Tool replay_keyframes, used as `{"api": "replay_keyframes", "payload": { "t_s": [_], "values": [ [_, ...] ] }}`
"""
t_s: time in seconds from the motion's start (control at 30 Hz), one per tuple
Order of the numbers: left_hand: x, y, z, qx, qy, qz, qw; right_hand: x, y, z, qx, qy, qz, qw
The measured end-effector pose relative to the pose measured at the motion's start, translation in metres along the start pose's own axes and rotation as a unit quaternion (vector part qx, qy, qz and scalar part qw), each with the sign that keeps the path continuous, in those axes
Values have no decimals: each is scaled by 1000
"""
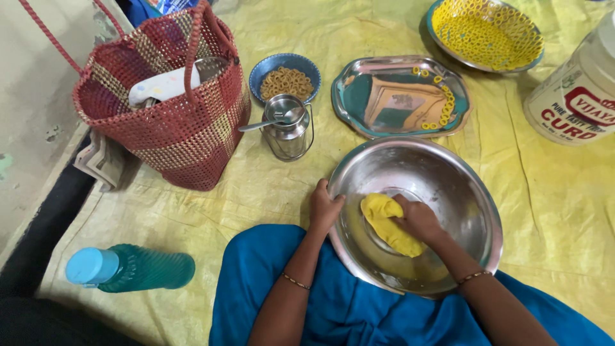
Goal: The person scoops oil from a metal container into a stainless steel bowl containing yellow dough, then kneads the dough by hand. The person also wipes a dark wooden board with a spoon before returning to knead the dough repeatedly.
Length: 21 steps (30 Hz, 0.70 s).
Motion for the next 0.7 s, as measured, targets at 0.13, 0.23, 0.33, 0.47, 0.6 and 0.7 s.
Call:
{"api": "replay_keyframes", "payload": {
  "t_s": [0.13,0.23,0.33,0.47,0.6,0.7],
  "values": [
    [2,3,3,23,7,23,999,20,3,-14,29,147,-59,987],
    [3,4,-2,50,7,37,998,14,4,-32,175,195,-134,956],
    [5,9,3,58,17,61,996,2,22,-38,141,60,-6,988],
    [5,6,-1,70,5,32,997,-4,63,-32,-80,33,156,984],
    [5,2,0,37,22,43,998,-16,54,-32,41,-22,262,964],
    [4,-3,1,13,29,35,999,-29,31,-45,40,33,66,996]
  ]
}}
Point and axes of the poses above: each hand's wrist, its own z-axis towards the middle knuckle, its own x-axis out of the back of the hand, y = z × x, the point moved 1 cm from there along z, towards the middle knuckle
